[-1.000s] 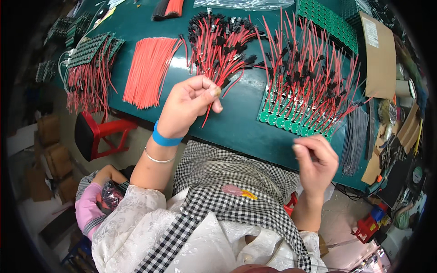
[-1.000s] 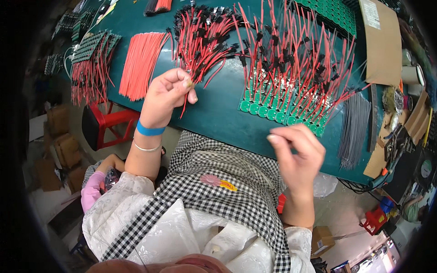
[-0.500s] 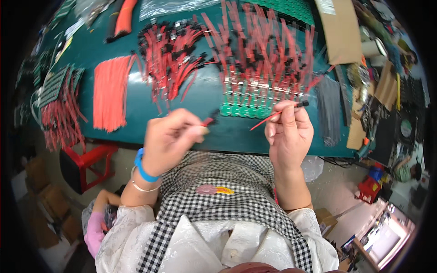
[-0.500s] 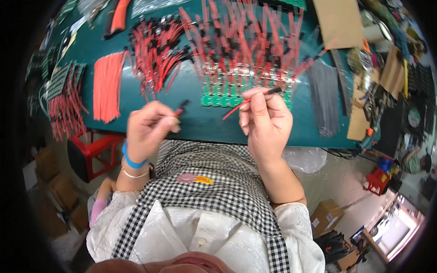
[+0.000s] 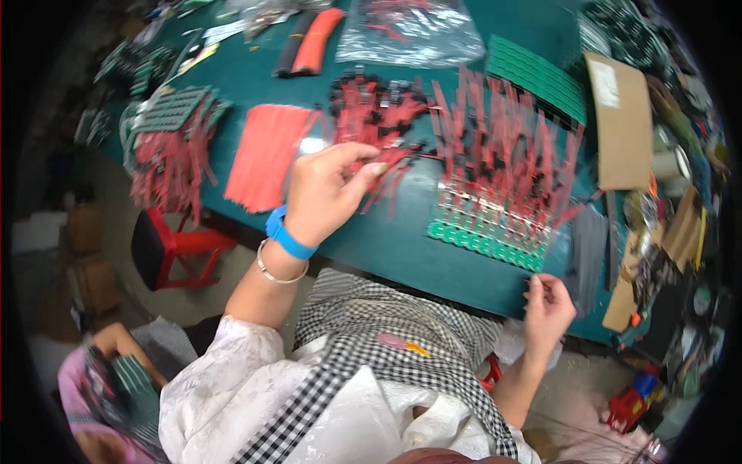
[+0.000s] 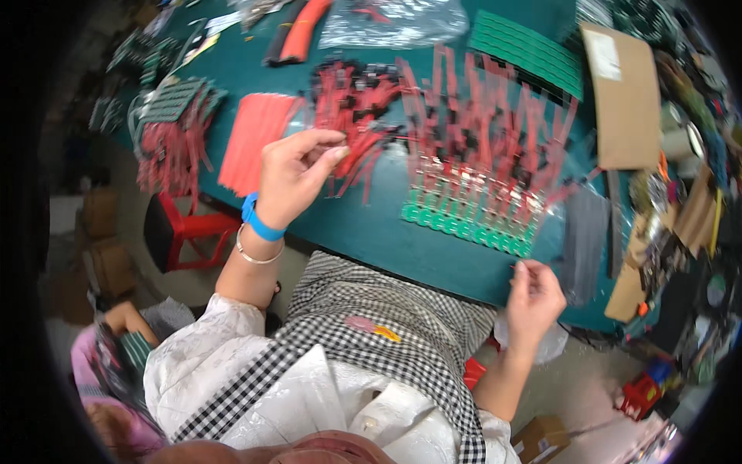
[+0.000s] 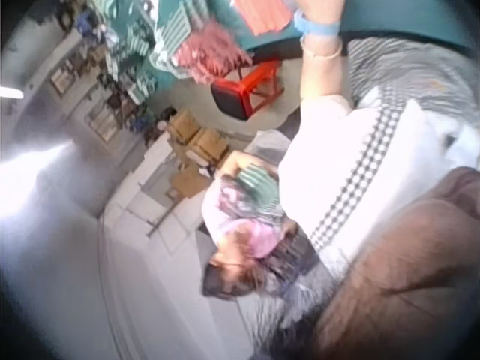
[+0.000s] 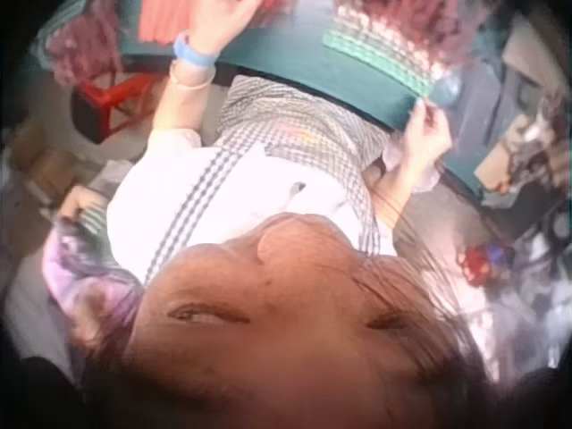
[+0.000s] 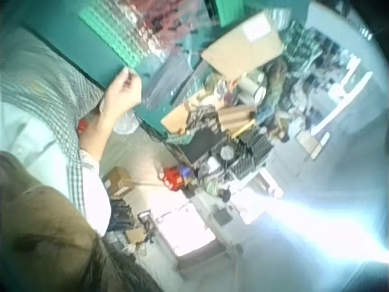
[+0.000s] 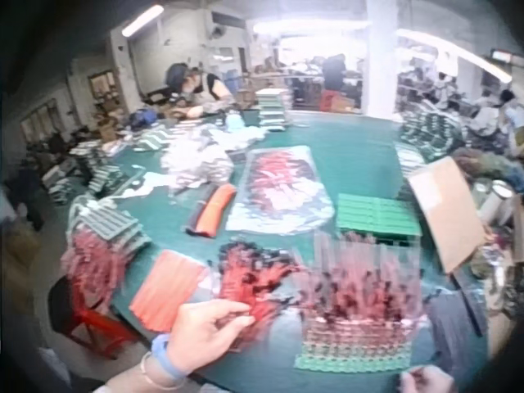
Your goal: The person inserts and organizes red and black wires from wire harnesses by hand into a multi-port electronic circuit board.
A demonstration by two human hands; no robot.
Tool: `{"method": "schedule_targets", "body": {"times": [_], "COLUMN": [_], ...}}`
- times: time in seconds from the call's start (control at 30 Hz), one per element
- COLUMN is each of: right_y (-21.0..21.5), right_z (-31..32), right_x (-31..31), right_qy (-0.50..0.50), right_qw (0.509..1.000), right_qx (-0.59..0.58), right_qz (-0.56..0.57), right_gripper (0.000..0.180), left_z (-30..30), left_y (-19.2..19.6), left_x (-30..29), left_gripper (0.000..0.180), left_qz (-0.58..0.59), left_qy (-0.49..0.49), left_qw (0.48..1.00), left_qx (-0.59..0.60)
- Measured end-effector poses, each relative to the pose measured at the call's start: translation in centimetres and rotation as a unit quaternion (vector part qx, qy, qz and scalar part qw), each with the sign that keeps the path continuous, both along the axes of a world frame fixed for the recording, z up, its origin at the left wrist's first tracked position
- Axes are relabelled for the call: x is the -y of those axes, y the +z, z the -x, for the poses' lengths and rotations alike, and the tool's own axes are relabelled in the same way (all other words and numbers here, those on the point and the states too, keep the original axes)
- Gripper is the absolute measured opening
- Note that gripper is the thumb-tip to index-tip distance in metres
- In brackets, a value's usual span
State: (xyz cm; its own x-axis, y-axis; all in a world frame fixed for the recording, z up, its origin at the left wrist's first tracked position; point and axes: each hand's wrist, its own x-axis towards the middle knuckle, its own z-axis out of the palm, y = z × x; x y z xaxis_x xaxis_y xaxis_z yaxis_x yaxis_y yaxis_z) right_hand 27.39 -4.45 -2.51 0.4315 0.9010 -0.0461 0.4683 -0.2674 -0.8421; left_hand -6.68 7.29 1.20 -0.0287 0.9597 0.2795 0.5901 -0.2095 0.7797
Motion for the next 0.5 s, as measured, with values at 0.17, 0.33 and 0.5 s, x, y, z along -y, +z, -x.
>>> {"method": "schedule_targets", "body": {"times": [0.17, 0.33, 0.5], "right_y": [-0.6, -0.2, -0.6], "right_z": [-2.8, -2.8, -1.1], "right_x": [0.7, 0.3, -3.0], "right_qy": [-0.023, -0.025, -0.03], "right_qw": [0.996, 0.991, 0.983], "right_qx": [-0.083, -0.096, -0.151], "right_qz": [-0.009, -0.09, -0.101], "right_gripper": [0.009, 0.009, 0.009], "left_z": [7.9, 19.5, 35.5], "left_y": [0.9, 3.0, 2.0], "left_x": [-3.4, -7.8, -8.2], "left_gripper": [0.023, 0.05, 0.082], "left_qz": [-0.131, -0.153, 0.156], "left_qy": [0.109, 0.194, 0.28], "left_qw": [0.959, 0.864, 0.823], "left_qx": [-0.225, -0.438, -0.469]}}
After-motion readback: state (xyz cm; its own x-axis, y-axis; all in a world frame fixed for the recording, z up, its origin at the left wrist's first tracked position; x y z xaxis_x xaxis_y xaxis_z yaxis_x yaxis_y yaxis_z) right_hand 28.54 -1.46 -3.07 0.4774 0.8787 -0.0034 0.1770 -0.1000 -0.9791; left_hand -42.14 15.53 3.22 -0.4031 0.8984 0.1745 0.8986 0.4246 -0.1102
